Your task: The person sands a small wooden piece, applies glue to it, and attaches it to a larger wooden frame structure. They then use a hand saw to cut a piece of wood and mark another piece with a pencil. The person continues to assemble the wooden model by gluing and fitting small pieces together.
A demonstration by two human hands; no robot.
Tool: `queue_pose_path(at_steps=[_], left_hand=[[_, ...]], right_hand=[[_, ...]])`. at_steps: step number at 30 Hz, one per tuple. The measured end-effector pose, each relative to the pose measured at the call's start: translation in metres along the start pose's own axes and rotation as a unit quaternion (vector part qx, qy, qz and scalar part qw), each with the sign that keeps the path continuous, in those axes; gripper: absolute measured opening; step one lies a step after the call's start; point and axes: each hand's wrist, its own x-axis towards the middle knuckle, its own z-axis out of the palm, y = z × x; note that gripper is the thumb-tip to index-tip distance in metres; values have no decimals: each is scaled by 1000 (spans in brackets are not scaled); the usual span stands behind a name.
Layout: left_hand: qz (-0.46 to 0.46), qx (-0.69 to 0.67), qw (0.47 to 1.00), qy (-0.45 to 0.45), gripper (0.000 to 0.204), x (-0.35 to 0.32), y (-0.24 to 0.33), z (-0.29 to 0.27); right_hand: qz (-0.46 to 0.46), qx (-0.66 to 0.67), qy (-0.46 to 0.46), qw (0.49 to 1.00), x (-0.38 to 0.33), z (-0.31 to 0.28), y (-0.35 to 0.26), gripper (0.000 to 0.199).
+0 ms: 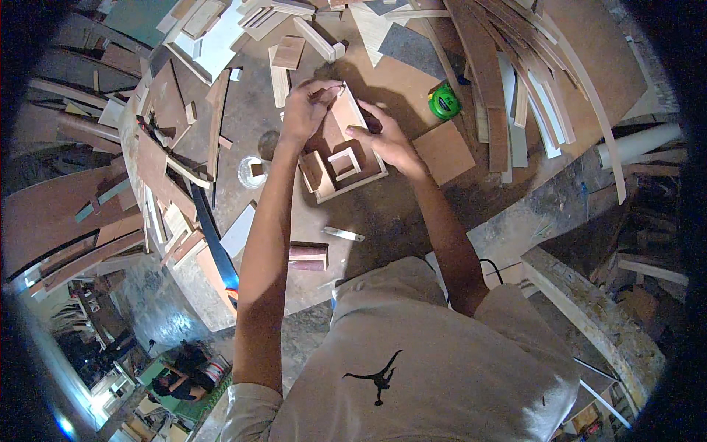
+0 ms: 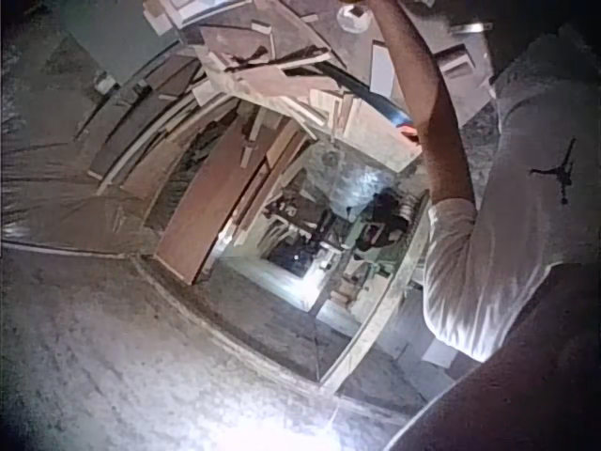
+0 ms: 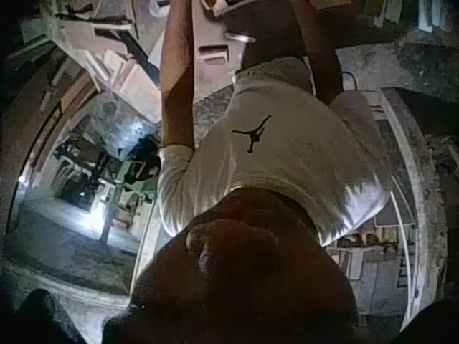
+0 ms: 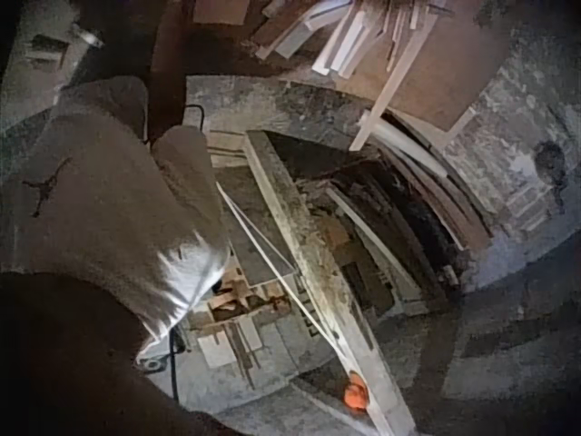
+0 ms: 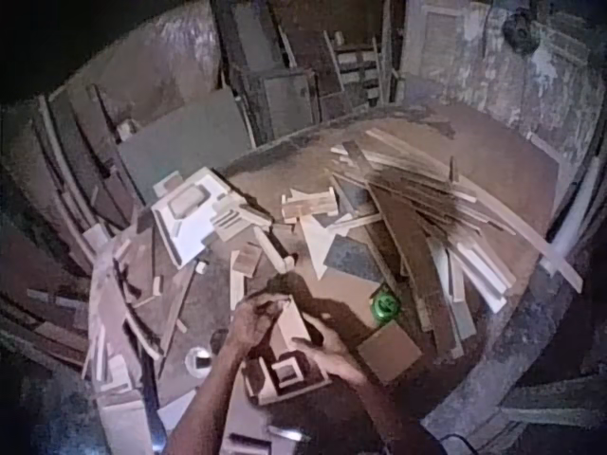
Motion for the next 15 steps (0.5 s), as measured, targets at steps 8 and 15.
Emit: queue_pose_path(at_steps=[8, 15], left_hand=[[14, 31, 999, 25, 21, -1, 0, -1], [-21, 79, 997, -1, 28, -17, -2, -16]], right_hand=[[8, -67, 6, 998, -6, 2, -16, 70], [-10, -92, 25, 995, -8, 2, -18, 72]])
